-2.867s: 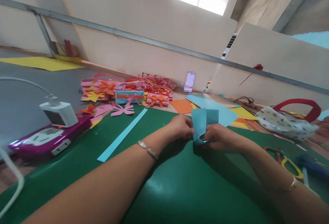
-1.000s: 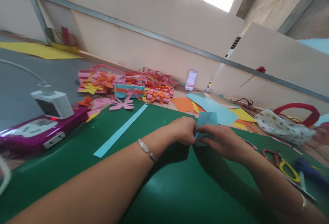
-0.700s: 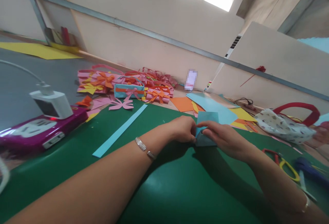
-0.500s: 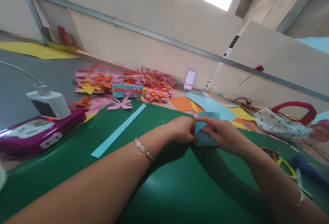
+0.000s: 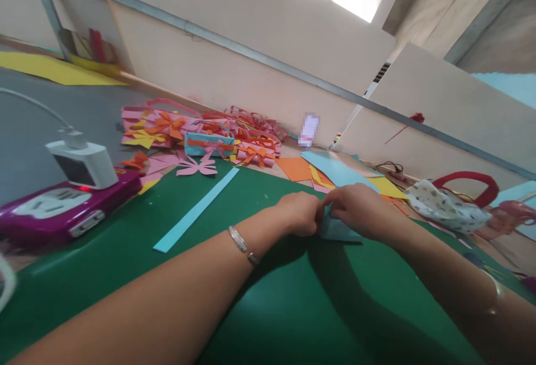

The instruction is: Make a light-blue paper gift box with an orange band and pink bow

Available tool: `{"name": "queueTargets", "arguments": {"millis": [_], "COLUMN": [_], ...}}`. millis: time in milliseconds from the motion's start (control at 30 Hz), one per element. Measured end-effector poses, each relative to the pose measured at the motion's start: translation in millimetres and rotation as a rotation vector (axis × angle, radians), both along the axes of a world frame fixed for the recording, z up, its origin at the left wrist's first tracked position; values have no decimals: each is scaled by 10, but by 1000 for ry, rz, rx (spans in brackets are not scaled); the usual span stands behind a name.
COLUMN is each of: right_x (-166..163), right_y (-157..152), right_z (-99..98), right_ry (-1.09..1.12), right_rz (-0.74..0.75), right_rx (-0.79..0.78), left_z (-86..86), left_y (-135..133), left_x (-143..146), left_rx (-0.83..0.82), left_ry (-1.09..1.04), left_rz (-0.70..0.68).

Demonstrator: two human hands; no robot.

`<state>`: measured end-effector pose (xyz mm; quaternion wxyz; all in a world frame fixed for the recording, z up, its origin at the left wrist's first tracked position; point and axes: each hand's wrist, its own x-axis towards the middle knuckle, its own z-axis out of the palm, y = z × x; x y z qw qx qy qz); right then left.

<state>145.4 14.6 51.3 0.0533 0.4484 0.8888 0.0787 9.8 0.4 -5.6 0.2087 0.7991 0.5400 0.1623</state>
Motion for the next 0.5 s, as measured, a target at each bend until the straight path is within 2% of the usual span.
{"name": "queueTargets", "arguments": {"millis": [133, 233, 367, 500], "right_x": [-95, -74, 81, 236], "right_y": [-28, -60, -70, -34], "right_z": [0, 16, 21, -94], "right_ry": [-164, -154, 78, 362], "right_rz": [-10, -11, 48, 119], "right_rx": [123, 199, 384, 542], "left_z": [-39, -75, -101, -92], "left_y": [18, 53, 91, 94], "left_x": [25, 44, 84, 124], "left_rx": [-22, -51, -123, -209], "left_ry": [-91, -237, -540, -873], "left_rz": [49, 101, 157, 151]}}
